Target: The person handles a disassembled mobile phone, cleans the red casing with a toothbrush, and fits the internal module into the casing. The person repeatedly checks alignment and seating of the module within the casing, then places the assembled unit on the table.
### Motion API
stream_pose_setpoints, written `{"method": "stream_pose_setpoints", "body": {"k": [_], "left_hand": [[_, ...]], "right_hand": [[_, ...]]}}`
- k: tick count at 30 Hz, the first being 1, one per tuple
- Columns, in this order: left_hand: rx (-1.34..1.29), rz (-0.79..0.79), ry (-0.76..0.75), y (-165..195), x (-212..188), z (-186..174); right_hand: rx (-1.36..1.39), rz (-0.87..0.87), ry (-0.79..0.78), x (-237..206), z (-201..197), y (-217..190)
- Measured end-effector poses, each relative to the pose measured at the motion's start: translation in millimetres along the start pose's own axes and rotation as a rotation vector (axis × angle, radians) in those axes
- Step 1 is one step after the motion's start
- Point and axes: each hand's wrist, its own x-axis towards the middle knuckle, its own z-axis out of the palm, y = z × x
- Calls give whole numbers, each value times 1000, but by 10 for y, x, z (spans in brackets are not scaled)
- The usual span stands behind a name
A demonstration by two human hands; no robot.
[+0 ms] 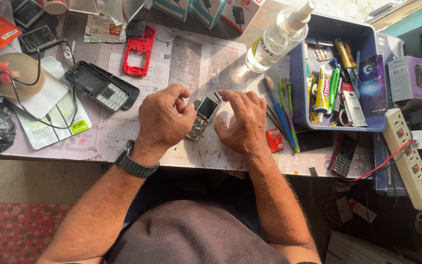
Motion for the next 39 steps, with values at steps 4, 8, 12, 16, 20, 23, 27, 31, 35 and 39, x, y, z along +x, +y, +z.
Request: {"method": "stream_pose_setpoints", "body": {"k": [4,8,12,16,20,23,27,31,35,39], "left_hand": [[-6,5,-6,-21,5,-1],[14,10,-7,-33,-7,14],[64,5,26,-41,-14,23],[65,29,39,-61,-13,22],[60,35,42,-65,-17,26],[43,38,46,-56,-15,35],[9,38,37,-47,-8,39],[-8,47,44,-42,-10,31],[-23,34,33,-35,-10,25],[-21,46,30,-39,-7,32]], "right_hand": [[20,5,-4,11,26,-15],[12,22,10,14,72,-3],[30,4,54,1,102,25],[81,-11,147,-24,124,54],[95,-25,197,-35,143,71],[94,-41,218,-37,141,74],[118,-69,257,-31,129,64],[172,-88,277,-25,118,49],[185,-91,273,-34,113,39],[187,-89,263,-36,116,42]]}}
